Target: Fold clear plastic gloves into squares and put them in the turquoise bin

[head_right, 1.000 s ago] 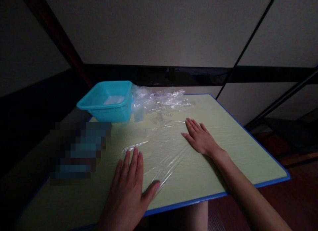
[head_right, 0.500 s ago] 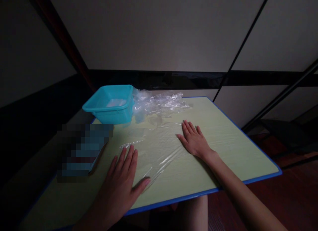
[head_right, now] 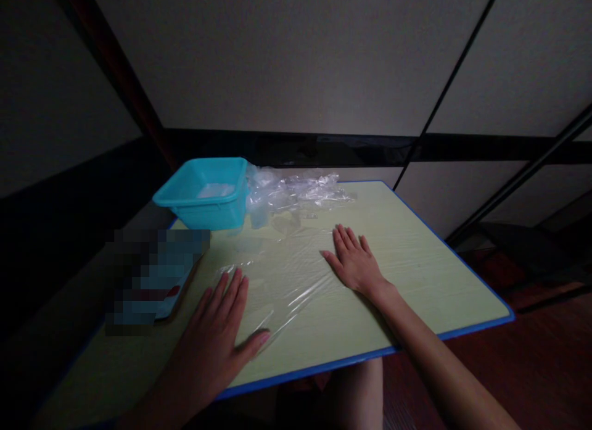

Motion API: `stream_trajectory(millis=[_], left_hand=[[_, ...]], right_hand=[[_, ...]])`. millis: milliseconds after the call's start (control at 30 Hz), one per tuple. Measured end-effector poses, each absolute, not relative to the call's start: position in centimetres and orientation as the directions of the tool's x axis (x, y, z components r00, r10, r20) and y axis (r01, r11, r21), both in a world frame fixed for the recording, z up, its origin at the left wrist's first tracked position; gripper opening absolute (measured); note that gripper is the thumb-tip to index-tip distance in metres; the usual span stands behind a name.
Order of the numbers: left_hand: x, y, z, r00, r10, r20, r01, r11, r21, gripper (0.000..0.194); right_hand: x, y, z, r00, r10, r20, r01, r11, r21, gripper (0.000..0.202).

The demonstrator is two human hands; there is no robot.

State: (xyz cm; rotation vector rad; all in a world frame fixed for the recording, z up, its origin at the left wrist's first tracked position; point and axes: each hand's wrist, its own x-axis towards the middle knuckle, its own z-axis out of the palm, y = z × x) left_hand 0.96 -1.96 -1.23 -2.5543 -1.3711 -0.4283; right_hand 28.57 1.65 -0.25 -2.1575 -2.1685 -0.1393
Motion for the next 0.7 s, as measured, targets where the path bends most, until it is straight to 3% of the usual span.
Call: stream_trajectory(millis=[700], left_hand=[[0.52,-1.84,-1.40,0.538,0.756,0.373,0.826,-0.561,-0.054,0.080]], right_hand=[[29.35,1.21,-0.21,0.016,0.980,0.201,0.999,-0.006,-0.050,0.064]])
